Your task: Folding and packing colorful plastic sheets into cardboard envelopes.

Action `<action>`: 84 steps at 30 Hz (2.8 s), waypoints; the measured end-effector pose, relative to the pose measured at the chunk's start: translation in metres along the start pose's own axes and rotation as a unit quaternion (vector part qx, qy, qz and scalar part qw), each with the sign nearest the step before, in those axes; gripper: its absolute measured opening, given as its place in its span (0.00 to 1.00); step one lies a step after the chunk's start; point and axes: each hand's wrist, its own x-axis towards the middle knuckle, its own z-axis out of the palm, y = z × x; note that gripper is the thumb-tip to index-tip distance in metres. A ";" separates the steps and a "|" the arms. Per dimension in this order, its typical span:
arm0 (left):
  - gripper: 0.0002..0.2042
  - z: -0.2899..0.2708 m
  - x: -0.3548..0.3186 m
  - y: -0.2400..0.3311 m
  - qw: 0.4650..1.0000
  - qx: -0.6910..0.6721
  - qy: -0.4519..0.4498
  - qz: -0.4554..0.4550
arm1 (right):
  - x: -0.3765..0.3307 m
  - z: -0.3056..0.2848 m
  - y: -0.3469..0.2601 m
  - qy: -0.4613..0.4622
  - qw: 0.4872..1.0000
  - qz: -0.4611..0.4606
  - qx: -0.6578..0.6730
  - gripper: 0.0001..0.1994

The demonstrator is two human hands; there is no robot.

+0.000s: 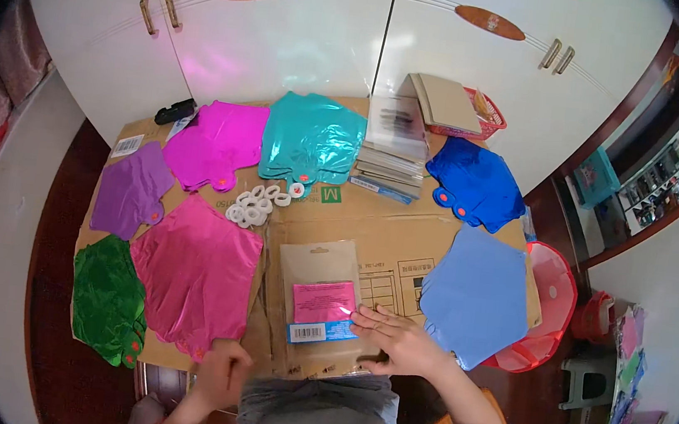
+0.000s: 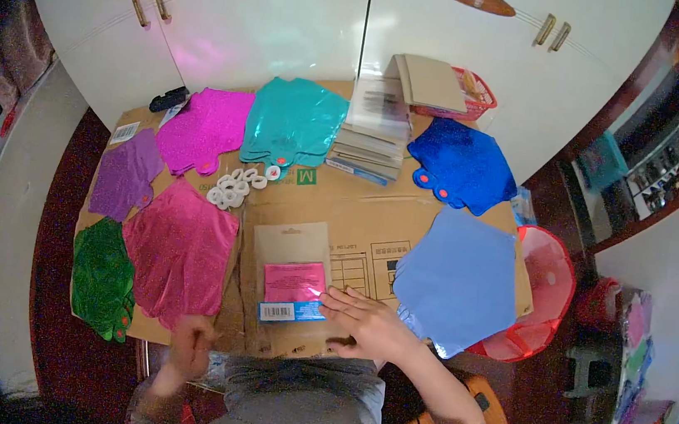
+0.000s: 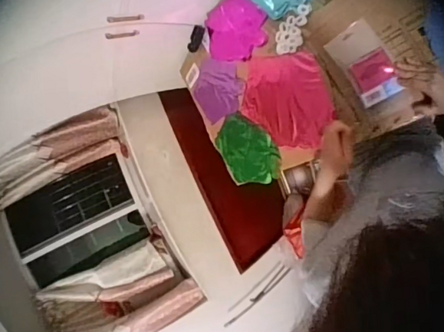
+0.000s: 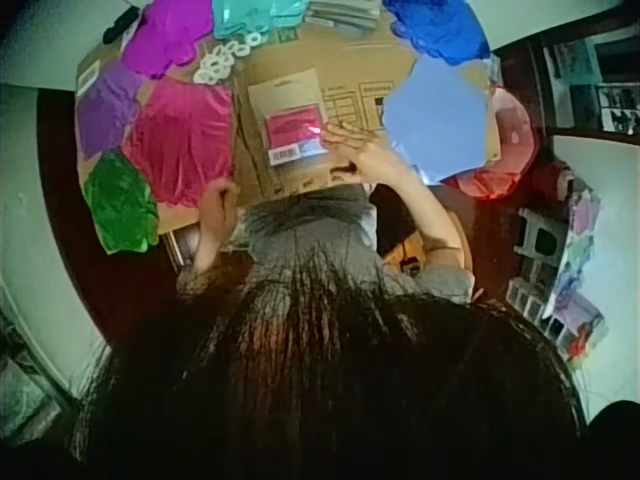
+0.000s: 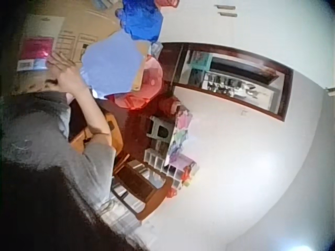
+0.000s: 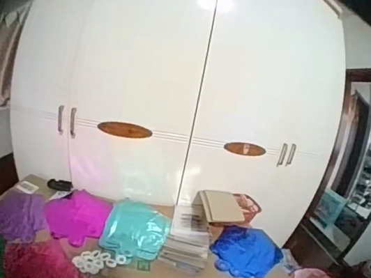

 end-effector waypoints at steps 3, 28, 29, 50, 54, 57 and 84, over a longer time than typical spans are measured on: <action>0.13 -0.005 0.022 0.019 0.954 0.210 -0.151 0.149 | -0.003 -0.001 -0.004 -0.023 1.000 -0.010 -0.004 0.31; 0.07 0.052 0.017 0.002 0.979 0.203 0.012 -0.014 | -0.003 0.031 -0.040 0.133 0.978 0.144 0.071 0.11; 0.07 0.052 0.018 0.004 0.975 0.221 0.001 -0.027 | -0.001 0.030 -0.041 0.136 0.970 0.179 0.093 0.13; 0.06 0.046 0.022 0.017 0.905 -0.348 0.021 -0.244 | -0.014 0.042 -0.041 0.169 0.751 0.268 0.579 0.04; 0.04 0.055 0.014 -0.005 0.885 -0.394 0.036 -0.243 | -0.024 0.034 -0.046 0.184 0.697 0.281 0.633 0.04; 0.05 0.059 0.023 0.007 0.878 -0.401 0.012 -0.260 | -0.034 0.023 -0.045 0.220 0.698 0.294 0.615 0.05; 0.12 0.026 -0.036 0.006 0.960 -0.076 -0.267 -0.030 | -0.267 -0.055 0.106 0.352 0.671 0.615 -0.218 0.14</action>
